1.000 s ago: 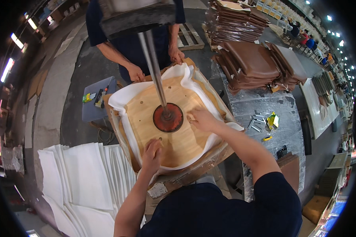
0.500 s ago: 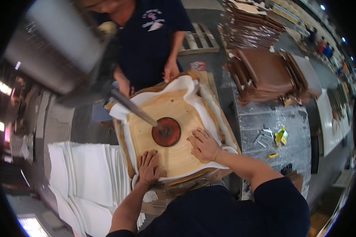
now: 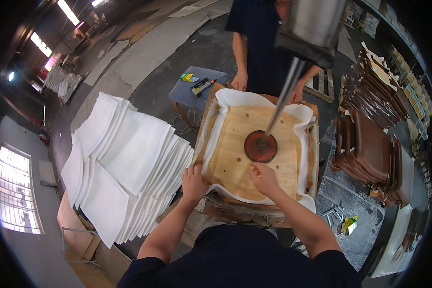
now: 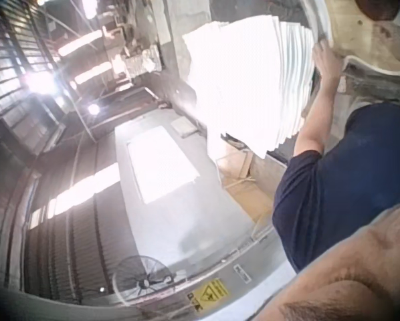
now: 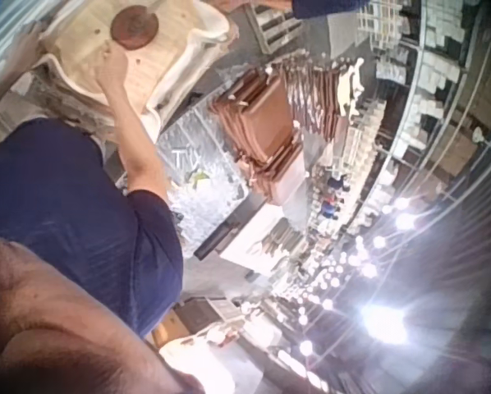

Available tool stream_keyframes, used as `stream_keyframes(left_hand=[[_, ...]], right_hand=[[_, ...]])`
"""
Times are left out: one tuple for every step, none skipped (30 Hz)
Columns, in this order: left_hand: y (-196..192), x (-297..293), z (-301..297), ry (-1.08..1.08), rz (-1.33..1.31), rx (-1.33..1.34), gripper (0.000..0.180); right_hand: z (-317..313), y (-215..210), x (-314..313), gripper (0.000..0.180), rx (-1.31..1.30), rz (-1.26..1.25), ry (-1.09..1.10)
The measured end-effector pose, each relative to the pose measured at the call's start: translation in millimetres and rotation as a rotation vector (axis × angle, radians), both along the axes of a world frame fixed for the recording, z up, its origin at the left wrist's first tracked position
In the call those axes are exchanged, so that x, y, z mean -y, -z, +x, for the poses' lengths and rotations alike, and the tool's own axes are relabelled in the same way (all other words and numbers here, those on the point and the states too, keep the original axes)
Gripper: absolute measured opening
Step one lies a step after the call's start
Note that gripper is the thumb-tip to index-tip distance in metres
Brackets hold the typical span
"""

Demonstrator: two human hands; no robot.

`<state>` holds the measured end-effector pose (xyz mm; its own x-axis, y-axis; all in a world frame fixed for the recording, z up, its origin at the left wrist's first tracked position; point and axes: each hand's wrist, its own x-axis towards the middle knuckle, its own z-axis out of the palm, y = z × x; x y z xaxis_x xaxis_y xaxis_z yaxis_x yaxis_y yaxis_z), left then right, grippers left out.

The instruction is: The person places a white fabric sheet over a wooden chair seat base, aligns it, and uses a pneumatic staple gun to secure the fabric to the underside of the seat. A coworker assists by holding the seat and applying glue. The process is repeated for multiple seats.

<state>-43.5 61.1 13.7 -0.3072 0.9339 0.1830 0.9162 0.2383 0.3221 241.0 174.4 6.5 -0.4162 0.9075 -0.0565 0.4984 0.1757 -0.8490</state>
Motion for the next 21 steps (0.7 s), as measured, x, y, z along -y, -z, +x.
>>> stream_keyframes(left_hand=[[-2, -13, 2, 0.009, -0.049, 0.0, 0.036], [-4, -22, 1, 0.015, -0.102, -0.004, 0.035], [-1, -21, -9, 0.04, -0.097, -0.045, 0.029], [3, -19, -16, 0.049, -0.144, -0.019, 0.027], [5, -21, -20, 0.069, -0.189, 0.009, 0.026], [7, -21, -26, 0.091, -0.237, 0.036, 0.025], [13, -20, -33, 0.075, -0.197, 0.109, 0.023], [19, -19, -39, 0.059, -0.157, 0.182, 0.022], [24, -18, -44, 0.044, -0.117, 0.253, 0.022], [28, -17, -45, 0.027, -0.09, 0.333, 0.022], [30, -16, -45, 0.013, -0.064, 0.412, 0.023], [32, -17, -44, 0.001, -0.038, 0.491, 0.025], [37, -17, -47, 0.012, 0.004, 0.563, 0.03], [42, -12, -56, -0.01, -0.008, 0.637, 0.031], [46, -9, -66, -0.027, -0.019, 0.711, 0.031], [50, -4, -71, -0.034, -0.038, 0.797, 0.033], [50, -1, -73, -0.105, 0.064, 1.058, 0.034], [42, 9, -86, -0.29, 0.017, 1.469, 0.027], [35, 27, -100, -0.453, 0.055, 1.508, 0.023], [29, 43, -109, -0.602, 0.046, 1.486, 0.022], [27, 67, -121, -0.539, -0.085, 1.494, 0.021]], right_hand=[[-28, 5, -6, 0.043, -0.053, -0.044, 0.028], [-55, 9, -14, 0.043, -0.111, -0.091, 0.054], [-87, 2, -21, 0.04, -0.128, -0.331, 0.016], [-115, -4, -27, 0.04, -0.136, -0.575, -0.022], [-136, -4, -33, 0.041, -0.116, -0.699, 0.003], [-155, -2, -37, 0.042, -0.1, -0.826, 0.032], [-170, 1, -41, 0.042, -0.082, -0.947, 0.056], [-183, 4, -43, 0.042, -0.083, -0.94, 0.042], [-193, 7, -45, 0.043, -0.086, -0.931, 0.029], [-197, 15, -45, 0.043, -0.083, -0.927, 0.028], [-196, 23, -46, 0.042, -0.124, -0.875, 0.054], [-193, 30, -46, 0.04, -0.166, -0.82, 0.083], [-192, 33, -47, 0.039, -0.211, -0.761, 0.103], [-195, 32, -41, 0.038, -0.266, -0.752, 0.088], [-195, 29, -37, 0.038, -0.323, -0.74, 0.08], [-189, 29, -33, 0.038, -0.372, -0.725, 0.088], [-173, 32, -32, 0.032, -0.557, -0.798, 0.081], [-155, 27, -22, 0.031, -0.598, -0.821, 0.139], [-135, 4, -15, 0.03, -0.641, -0.841, 0.173], [-111, -24, -10, 0.029, -0.687, -0.849, 0.213], [-77, -43, 1, 0.03, -0.621, -0.808, 0.186]])
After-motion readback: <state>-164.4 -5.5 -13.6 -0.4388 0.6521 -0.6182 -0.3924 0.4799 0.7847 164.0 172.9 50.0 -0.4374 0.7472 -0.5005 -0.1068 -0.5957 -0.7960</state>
